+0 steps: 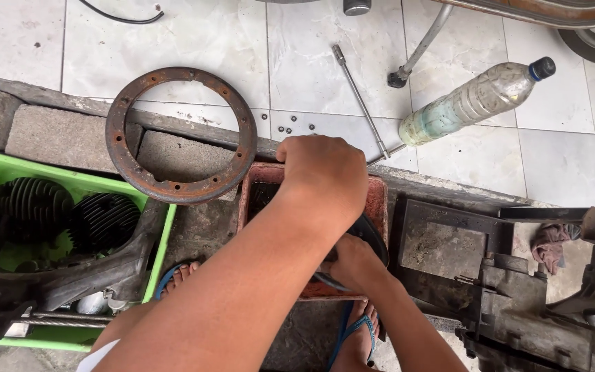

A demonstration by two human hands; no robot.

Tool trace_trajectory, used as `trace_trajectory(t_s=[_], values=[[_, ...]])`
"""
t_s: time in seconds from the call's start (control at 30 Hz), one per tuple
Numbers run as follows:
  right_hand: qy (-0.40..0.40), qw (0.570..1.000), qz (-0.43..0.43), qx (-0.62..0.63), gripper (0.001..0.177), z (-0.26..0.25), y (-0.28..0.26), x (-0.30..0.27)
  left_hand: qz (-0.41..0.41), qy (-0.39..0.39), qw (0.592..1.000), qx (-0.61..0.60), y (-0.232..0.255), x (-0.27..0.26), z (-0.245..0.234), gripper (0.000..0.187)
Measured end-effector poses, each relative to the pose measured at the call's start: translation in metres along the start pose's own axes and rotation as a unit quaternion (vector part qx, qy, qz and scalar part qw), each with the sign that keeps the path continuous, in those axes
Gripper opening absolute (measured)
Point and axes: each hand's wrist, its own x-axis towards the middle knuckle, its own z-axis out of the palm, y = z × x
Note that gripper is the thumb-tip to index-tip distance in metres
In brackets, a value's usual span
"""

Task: The person uses a T-handle wrench to loosen and remove bolts from a circular metal ring and a black mechanical housing. They place the removed bolts on the tiled floor and continue to disassemble the components within a red container.

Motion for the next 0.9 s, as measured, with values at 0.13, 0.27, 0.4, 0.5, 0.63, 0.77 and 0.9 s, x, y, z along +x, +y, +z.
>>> trace_trajectory(t_s=[0.13, 0.27, 0.4, 0.5, 0.63, 0.77, 0.9], values=[[0.000, 0.999, 0.002, 0.045, 0.015, -0.022, 0.004, 0.001, -0.002, 0.000, 1.000, 0.007, 0.004, -0.001, -0.009, 0.022], [-0.029, 0.990, 0.040, 0.134, 0.045, -0.047, 0.009, -0.005, -0.003, -0.010, 1.000, 0.017, 0.006, 0.003, -0.004, 0.022], [-0.037, 0.978, 0.061, 0.194, 0.048, -0.063, 0.016, -0.014, 0.001, -0.002, 1.000, 0.027, 0.007, 0.013, 0.009, 0.019], [-0.053, 0.977, 0.091, 0.186, 0.046, -0.070, 0.014, -0.023, -0.002, -0.028, 0.999, 0.029, 0.005, 0.012, 0.009, 0.019], [-0.065, 0.972, 0.123, 0.190, 0.045, -0.076, -0.014, -0.047, -0.015, -0.049, 0.998, 0.027, 0.004, 0.002, 0.008, 0.028], [0.011, 0.980, 0.091, 0.175, 0.040, 0.006, -0.014, -0.051, -0.071, -0.173, 0.982, -0.032, -0.002, -0.019, -0.004, 0.029], [0.121, 0.982, -0.025, 0.139, 0.028, 0.073, -0.043, -0.047, -0.186, -0.254, 0.944, -0.099, -0.024, -0.005, 0.036, 0.084]])
